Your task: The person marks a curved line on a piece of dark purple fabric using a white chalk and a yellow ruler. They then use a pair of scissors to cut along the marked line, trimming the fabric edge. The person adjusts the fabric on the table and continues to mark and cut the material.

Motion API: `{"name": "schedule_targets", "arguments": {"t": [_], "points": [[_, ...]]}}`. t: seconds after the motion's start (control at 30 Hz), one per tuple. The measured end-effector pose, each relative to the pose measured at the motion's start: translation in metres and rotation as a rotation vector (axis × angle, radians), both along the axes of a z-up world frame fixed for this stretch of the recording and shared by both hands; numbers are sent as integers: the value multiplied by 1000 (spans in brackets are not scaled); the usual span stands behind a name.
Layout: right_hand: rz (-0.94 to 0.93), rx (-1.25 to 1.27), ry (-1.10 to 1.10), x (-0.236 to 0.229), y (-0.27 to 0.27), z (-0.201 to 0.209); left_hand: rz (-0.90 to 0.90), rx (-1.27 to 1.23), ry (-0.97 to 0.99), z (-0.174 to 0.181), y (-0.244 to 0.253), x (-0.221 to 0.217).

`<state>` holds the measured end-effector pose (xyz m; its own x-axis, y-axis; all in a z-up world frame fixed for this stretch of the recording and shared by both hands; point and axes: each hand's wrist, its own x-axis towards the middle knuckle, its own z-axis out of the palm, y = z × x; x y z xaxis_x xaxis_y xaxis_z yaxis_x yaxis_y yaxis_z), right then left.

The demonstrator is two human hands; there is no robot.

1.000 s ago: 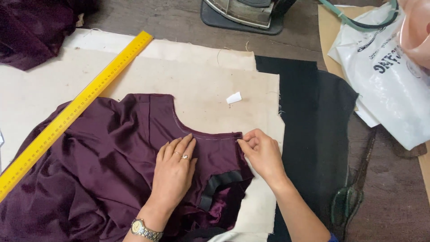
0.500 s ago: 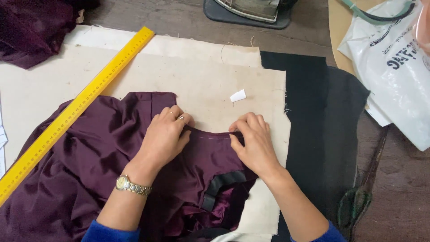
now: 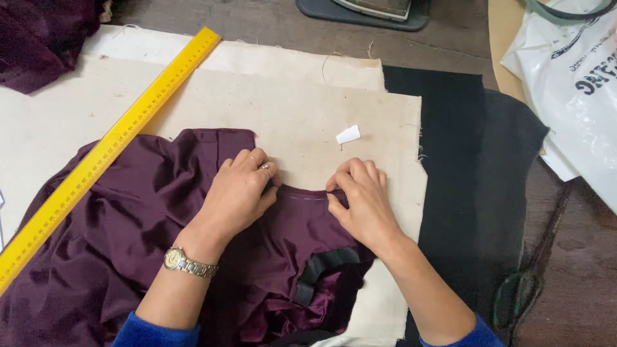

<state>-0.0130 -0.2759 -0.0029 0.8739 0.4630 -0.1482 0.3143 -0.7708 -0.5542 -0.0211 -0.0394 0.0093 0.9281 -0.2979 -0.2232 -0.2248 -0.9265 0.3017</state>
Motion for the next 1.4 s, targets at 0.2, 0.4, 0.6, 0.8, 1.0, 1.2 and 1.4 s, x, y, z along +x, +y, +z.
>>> {"name": "schedule_targets", "arguments": {"t": [0.2, 0.4, 0.6, 0.8, 1.0, 1.2, 1.4], "points": [[-21, 40, 6, 0, 0, 0, 37, -49, -39, -2, -1, 0], [-17, 80, -79, -7, 10, 12, 62, -42, -88, -9, -2, -2], [224, 150, -140, -47, 55, 25, 156, -307, -41, -8, 4, -5], [282, 82, -166, -58, 67, 19, 224, -482, -172, 18, 34, 6], [288, 69, -155, -57, 79, 21, 380, -68, -299, 1, 76, 22], [258, -20, -238, -58, 80, 15, 385, 47, -153, -8, 78, 35], [181, -45, -259, -61, 80, 12, 428, 32, -122, -10, 76, 37]]}}
